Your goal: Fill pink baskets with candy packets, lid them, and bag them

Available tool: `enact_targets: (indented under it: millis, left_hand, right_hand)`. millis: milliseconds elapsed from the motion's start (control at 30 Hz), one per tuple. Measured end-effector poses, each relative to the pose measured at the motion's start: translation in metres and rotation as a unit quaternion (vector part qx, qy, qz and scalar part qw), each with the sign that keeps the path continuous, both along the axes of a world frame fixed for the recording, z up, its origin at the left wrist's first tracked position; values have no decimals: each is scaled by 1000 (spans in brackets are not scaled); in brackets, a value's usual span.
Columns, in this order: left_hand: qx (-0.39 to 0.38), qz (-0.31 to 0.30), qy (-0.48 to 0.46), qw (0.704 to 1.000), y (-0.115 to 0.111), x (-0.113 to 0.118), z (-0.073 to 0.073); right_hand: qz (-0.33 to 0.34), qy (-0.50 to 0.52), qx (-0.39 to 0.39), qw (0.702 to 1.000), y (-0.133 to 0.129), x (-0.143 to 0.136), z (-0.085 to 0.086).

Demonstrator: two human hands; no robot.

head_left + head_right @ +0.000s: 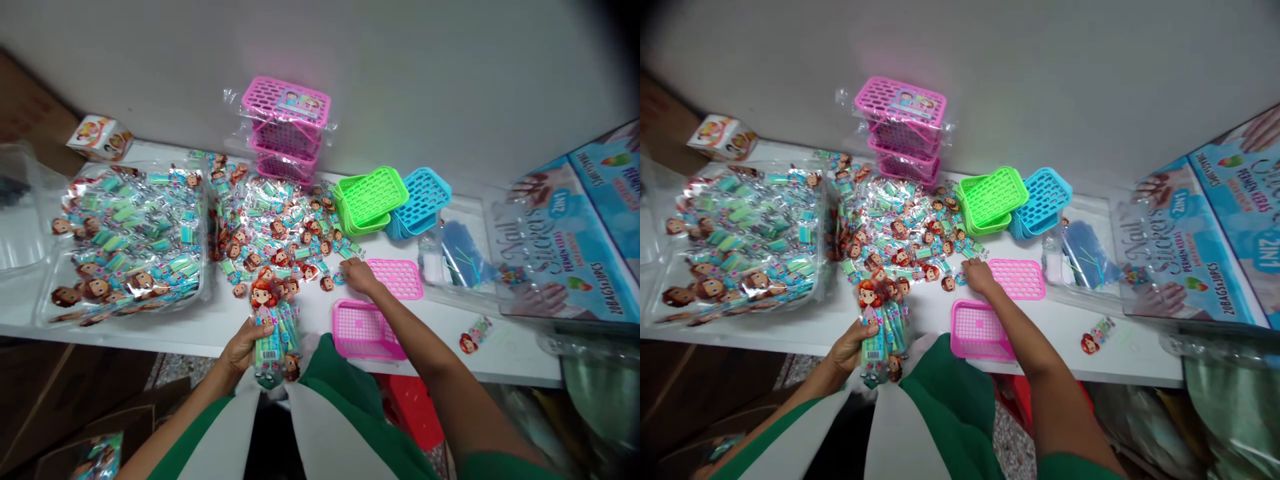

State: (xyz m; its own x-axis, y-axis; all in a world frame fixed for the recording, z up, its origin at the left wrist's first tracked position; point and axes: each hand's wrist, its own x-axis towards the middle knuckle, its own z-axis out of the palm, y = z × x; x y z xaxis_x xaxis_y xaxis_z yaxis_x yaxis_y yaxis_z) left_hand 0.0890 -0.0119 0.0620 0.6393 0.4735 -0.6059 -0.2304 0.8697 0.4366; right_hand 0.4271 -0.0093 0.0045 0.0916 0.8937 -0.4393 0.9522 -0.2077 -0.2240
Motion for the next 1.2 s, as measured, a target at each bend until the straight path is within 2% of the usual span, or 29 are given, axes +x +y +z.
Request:
enact_targets:
  millis: [67,167,267,333,400,467,533,567,600,667,700,767,800,867,900,933,1000,1067,1133,1200]
  left_hand:
    - [0,-3,-5,1000,-1,0,1]
    - [2,-8,-16,1000,0,0,2]
    - [-2,-16,-19,1000,1,0,-1]
    - [-10,-20,-28,999,1,-1,-6]
    - [-18,-18,-44,999,0,-3,-10]
    - [-18,-10,-59,998,-1,-3,-13]
    - [-13,-1,-65,998,-3,-2,-13]
    - [-12,0,-64,998,-4,-2,-13]
    - [-14,-1,-60,998,-5,-2,-12]
    - [-22,-3,-48,999,-5,-3,-12]
    - [-26,-2,-42,999,-5,-5,-12]
    - [-31,11,-32,999,-4,-9,-14]
    - [-30,22,-29,999,-3,-12,-15]
    - [-28,42,-26,998,-1,-16,-16]
    - [-27,50,-25,998,-1,-17,-16]
    - [-25,56,-24,998,0,-19,-16]
    - [-23,66,-21,997,0,-20,-14]
    - [-22,73,-17,997,-2,-22,-11]
    - [-21,81,-13,996,-3,-23,-10]
    - [-20,92,-8,995,-4,-24,-11]
  right_hand:
    - [26,-47,-30,998,3,14,-11]
    - [27,-30,-45,998,3,23,-17]
    - [24,4,-70,997,5,31,-13]
    - [-2,48,-61,997,5,28,-5]
    - [-76,149,-7,986,-1,10,5]
    - [-162,298,63,938,-15,-27,15]
    - [-178,419,80,887,-34,-73,24]
    - [-174,451,68,873,-43,-95,28]
    - [-166,459,57,871,-51,-113,32]
    - [-93,475,18,875,-58,-131,39]
    - [-37,491,-12,871,-56,-129,41]
    - [70,509,-61,856,-43,-109,41]
    - [109,494,-72,860,-33,-93,38]
    - [150,363,-41,919,-11,-59,26]
    - [199,265,-41,943,-2,-45,18]
    - [257,174,-54,949,7,-33,9]
    - [373,47,-92,922,18,-20,-9]
    - [447,5,-113,888,23,-19,-25]
    - [472,2,-115,874,25,-25,-35]
    - [470,2,-115,875,26,-31,-38]
